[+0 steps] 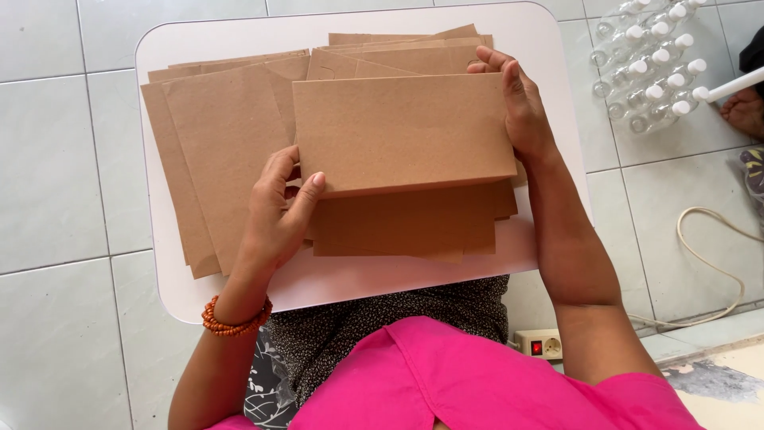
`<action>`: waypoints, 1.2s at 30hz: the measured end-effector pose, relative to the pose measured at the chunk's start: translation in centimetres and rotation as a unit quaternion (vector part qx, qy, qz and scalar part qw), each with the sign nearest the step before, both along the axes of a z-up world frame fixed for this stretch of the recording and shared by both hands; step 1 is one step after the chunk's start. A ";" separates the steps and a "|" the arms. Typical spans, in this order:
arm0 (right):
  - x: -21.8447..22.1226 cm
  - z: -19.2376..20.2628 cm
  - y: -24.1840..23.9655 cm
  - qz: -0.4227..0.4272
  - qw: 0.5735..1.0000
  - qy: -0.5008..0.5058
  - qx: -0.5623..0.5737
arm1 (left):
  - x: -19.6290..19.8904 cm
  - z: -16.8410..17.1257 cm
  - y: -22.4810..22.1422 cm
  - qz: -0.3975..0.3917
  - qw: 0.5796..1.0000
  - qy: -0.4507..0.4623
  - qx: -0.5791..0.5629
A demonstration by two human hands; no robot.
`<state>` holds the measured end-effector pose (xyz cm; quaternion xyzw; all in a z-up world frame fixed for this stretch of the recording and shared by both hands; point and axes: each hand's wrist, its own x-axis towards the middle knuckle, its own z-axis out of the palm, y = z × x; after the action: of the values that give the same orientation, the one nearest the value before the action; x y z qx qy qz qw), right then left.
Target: The person folds flat cardboard sheets along pre-scored lines to form rectangular boxes. They insert the folded pieces into a base and tuck flaps to secure the structure, repeating the process for multiple units.
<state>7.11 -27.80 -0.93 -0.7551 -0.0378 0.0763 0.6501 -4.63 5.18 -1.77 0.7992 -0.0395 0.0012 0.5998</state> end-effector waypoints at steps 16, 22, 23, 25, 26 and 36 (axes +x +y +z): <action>0.3 -1.0 -0.4 0.050 0.998 0.015 0.023 | -1.9 0.9 2.9 0.022 0.896 -0.361 0.257; 0.9 -2.1 -1.2 0.046 0.998 0.020 0.027 | -1.7 2.1 0.9 0.028 0.815 -0.435 0.383; 0.9 -2.2 -1.2 0.048 0.998 0.017 0.024 | -1.7 2.1 0.2 0.022 0.807 -0.449 0.383; 1.0 -2.4 -1.2 0.049 0.998 0.014 0.022 | -1.3 1.6 -1.3 0.016 0.799 -0.464 0.382; 1.1 -2.5 -1.2 0.054 0.998 0.008 0.024 | -1.1 1.3 -2.2 0.010 0.797 -0.478 0.368; 1.7 -3.7 -1.5 0.061 0.996 -0.050 -0.033 | 1.1 0.5 -14.7 -0.013 0.779 -0.526 0.342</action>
<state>8.79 -29.27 -4.68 -0.7754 -0.1136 0.0786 0.6162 -3.50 -9.48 -1.29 0.8263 -0.3569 0.4000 0.1729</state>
